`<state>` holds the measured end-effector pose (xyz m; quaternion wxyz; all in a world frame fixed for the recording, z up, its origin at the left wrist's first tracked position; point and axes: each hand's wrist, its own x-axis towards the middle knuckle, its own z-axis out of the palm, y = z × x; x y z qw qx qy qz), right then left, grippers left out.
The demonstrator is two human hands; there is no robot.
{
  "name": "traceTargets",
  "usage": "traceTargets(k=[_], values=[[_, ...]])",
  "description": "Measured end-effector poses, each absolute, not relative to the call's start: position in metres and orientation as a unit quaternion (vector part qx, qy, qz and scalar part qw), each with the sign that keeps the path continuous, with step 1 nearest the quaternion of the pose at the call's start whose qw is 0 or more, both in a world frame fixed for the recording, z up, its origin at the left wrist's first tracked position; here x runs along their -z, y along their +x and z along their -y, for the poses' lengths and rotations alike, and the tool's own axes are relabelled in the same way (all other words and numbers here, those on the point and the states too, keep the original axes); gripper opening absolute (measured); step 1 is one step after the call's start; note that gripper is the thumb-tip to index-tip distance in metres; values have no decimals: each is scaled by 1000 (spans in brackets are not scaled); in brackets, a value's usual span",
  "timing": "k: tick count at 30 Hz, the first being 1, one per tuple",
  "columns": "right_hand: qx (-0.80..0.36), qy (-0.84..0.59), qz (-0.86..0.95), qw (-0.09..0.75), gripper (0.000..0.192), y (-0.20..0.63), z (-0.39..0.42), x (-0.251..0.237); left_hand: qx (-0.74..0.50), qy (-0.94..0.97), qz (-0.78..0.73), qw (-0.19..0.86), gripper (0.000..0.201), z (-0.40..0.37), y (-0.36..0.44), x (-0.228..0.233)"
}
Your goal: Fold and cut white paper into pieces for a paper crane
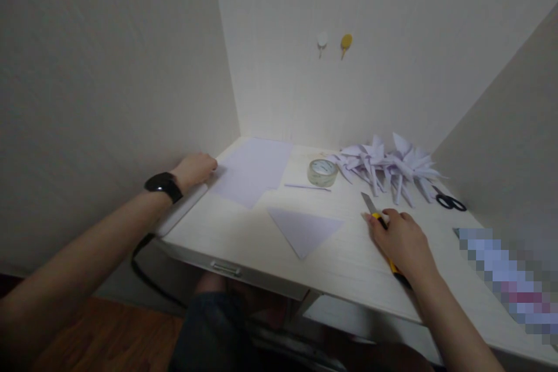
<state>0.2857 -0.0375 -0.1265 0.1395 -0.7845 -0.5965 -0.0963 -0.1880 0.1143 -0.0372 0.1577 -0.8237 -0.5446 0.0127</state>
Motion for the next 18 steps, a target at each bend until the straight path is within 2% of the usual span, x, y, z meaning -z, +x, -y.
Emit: traceTargets(k=[4,10,14,16,18], values=[[97,-774,608,146,58,287,37,128,-9,-824,549,140,29,-117,-190,41],[135,-763,605,184,53,293,40,134,37,-812,576,89,18,-136,-194,43],[164,-729,605,276,49,281,38,120,125,-800,587,23,15,-135,-166,41],[143,-671,632,359,43,264,32,108,314,-727,561,-242,12,-124,-133,45],[106,-590,674,432,34,240,23,96,406,-639,447,-477,15,-108,-92,52]])
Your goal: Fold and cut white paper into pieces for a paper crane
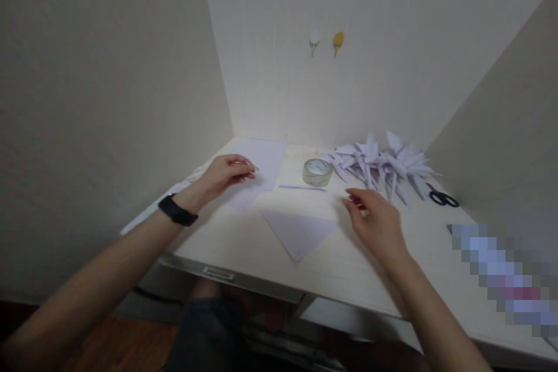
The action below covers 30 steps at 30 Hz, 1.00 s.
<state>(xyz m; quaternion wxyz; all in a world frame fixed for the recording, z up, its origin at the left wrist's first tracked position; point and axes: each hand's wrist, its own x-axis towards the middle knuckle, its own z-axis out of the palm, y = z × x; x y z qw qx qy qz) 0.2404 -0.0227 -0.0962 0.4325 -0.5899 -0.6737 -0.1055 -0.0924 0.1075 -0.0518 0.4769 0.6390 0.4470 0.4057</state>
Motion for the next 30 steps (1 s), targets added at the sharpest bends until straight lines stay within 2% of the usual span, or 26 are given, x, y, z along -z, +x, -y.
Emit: traceTargets(k=[1,3,5,8,10,13,20,25,30], values=[[81,-544,701,454,30,228,17,91,-421,594,-394,561,17,-99,-71,56],[37,-479,734,480,30,207,6,84,-421,530,-316,665,20,-84,-33,64],[39,-446,740,502,34,194,-4,81,-403,496,-267,721,21,-75,-2,71],[83,-414,737,529,19,192,-13,81,-376,479,-236,757,24,-71,24,75],[101,-406,735,533,13,197,-16,84,-372,479,-246,756,25,-70,32,76],[106,-418,731,529,16,204,-17,91,-359,499,-270,741,25,-69,35,77],[60,-431,724,535,15,203,-13,98,-326,604,-305,660,30,-66,37,85],[-51,-452,688,565,15,198,-14,101,-350,647,-290,612,21,-67,36,90],[-193,-475,606,607,7,196,-17,103,-372,679,-325,544,19,-68,36,91]])
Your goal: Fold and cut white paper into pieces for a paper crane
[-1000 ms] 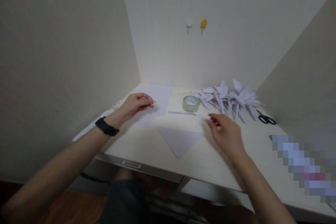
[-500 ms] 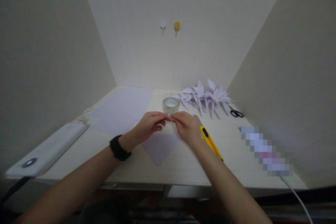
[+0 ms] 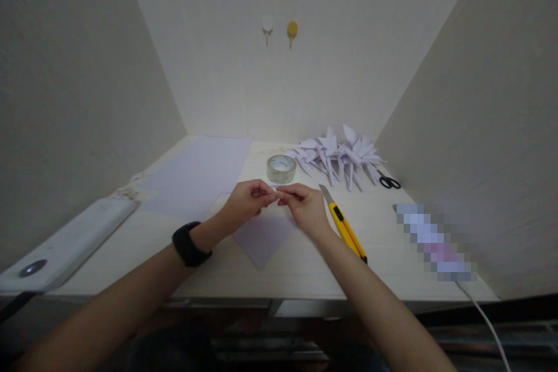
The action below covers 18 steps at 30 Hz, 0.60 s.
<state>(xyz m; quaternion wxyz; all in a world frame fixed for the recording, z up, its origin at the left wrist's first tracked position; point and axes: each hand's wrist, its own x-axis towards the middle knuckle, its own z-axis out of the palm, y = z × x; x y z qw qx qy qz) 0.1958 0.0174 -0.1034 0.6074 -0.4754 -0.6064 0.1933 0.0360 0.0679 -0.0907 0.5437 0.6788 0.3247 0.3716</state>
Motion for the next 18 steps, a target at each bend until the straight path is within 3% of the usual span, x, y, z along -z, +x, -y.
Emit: traceTargets(k=[7,10,18], values=[[-227,-488,555,634,19,193,-16,102,-322,686,-318,570,31,-66,36,88],[-231,-481,567,627,22,194,-16,103,-318,705,-303,556,27,-65,36,88],[-325,-474,539,615,24,198,-19,107,-335,796,-323,387,17,-65,35,91]])
